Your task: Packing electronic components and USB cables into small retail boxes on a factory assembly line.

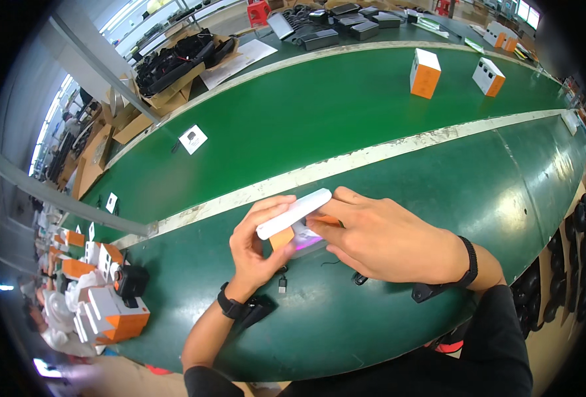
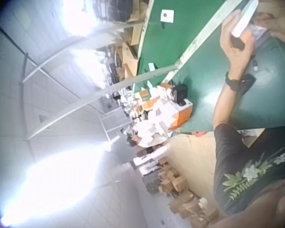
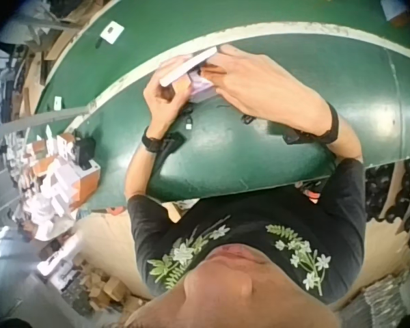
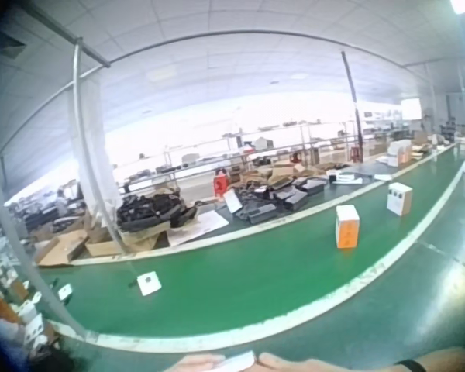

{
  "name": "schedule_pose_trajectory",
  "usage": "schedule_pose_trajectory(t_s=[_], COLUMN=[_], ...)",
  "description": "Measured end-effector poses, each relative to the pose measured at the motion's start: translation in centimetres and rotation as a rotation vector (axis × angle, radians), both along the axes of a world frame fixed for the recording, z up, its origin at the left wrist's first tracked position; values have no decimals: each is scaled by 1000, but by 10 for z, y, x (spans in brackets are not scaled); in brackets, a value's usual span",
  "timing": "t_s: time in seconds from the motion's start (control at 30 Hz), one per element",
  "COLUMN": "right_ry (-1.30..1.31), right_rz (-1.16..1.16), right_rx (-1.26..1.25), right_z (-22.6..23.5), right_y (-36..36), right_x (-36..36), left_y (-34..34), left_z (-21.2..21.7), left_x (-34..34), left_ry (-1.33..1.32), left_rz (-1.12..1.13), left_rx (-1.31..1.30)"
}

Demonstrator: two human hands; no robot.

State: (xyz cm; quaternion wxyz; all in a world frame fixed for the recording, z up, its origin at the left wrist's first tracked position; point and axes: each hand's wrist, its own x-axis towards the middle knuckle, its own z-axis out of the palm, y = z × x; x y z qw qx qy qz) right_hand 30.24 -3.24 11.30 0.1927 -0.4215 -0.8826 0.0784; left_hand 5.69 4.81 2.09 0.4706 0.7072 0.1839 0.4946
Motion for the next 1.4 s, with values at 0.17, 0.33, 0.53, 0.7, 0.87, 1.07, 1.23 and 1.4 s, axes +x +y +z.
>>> schedule_pose_trajectory(t_s=[0.17, 0.33, 0.53, 0.7, 0.87, 1.07, 1.23, 1.4], right_ry=[57, 161, 83, -124, -154, 233, 202, 146], right_rz=[109, 54, 148, 106, 119, 224, 72, -455], right_rx=[-183, 115, 158, 314, -13, 286, -286, 86], right_z=[12, 3, -13, -28, 2, -32, -30, -41], right_y=[18, 24, 27, 21, 16, 54, 75, 106], right_x=[35, 30, 21, 11, 20, 22, 46, 96], left_y=[0, -11, -11, -9, -8, 1, 46, 183], left_z=[6, 19, 22, 22, 36, 37, 29, -9], left_x=[-7, 6, 4, 2, -4, -21, -27, -73], left_ry=[125, 289, 364, 425, 539, 727, 570, 751], left_rz=[73, 151, 164, 214, 58, -16, -133, 577], left_rx=[361, 460, 533, 583, 689, 745, 302, -36])
